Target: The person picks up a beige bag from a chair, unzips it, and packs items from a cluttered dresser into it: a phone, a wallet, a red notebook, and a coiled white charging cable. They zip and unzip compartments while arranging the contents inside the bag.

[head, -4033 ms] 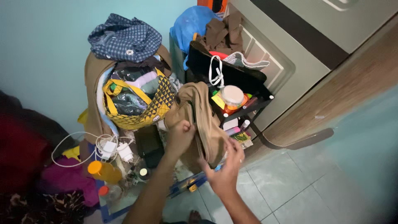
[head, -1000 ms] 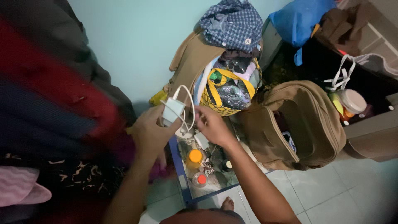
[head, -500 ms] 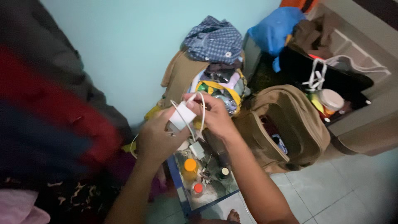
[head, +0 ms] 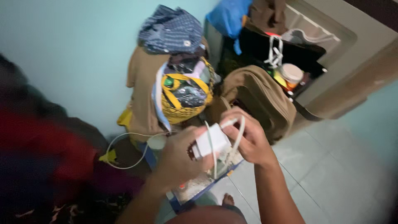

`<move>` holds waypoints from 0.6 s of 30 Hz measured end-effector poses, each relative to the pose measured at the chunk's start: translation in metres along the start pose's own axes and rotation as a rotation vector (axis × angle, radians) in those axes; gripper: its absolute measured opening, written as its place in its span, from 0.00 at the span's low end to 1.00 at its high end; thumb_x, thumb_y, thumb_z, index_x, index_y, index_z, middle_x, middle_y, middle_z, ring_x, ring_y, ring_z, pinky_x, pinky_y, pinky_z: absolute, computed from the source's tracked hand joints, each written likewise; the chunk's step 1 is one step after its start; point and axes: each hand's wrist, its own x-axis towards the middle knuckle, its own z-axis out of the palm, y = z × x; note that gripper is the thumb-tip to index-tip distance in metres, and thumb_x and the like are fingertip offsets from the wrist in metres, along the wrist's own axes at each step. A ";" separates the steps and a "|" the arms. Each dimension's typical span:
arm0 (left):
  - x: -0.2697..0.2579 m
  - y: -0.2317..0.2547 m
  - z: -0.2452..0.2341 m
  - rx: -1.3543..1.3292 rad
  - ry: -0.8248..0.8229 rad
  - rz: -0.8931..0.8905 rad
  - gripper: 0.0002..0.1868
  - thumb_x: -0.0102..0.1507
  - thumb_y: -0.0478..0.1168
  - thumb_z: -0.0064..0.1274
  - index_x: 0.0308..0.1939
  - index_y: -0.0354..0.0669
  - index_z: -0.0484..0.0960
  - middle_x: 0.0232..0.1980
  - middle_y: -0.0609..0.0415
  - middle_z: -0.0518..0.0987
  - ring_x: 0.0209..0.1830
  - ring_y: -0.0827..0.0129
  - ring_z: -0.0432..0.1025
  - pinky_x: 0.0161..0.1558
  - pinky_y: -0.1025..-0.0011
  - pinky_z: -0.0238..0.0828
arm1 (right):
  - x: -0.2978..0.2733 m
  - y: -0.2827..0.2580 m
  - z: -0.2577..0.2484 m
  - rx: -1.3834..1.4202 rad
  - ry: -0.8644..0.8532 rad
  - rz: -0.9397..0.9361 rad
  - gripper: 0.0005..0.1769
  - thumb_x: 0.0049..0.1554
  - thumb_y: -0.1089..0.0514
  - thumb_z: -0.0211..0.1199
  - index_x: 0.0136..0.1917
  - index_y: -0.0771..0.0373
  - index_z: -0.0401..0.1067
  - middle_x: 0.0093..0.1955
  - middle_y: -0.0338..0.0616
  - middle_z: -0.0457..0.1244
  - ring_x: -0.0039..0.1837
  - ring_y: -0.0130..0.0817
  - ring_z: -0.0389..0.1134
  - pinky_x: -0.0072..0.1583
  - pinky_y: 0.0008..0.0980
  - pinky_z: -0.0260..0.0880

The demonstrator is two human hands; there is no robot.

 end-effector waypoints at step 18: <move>-0.034 0.005 0.137 -0.090 -0.215 -0.034 0.23 0.52 0.41 0.65 0.49 0.39 0.80 0.45 0.43 0.82 0.45 0.48 0.78 0.49 0.58 0.75 | -0.221 0.080 -0.055 0.791 0.317 0.651 0.21 0.66 0.51 0.60 0.63 0.71 0.70 0.55 0.41 0.64 0.54 0.33 0.65 0.55 0.34 0.65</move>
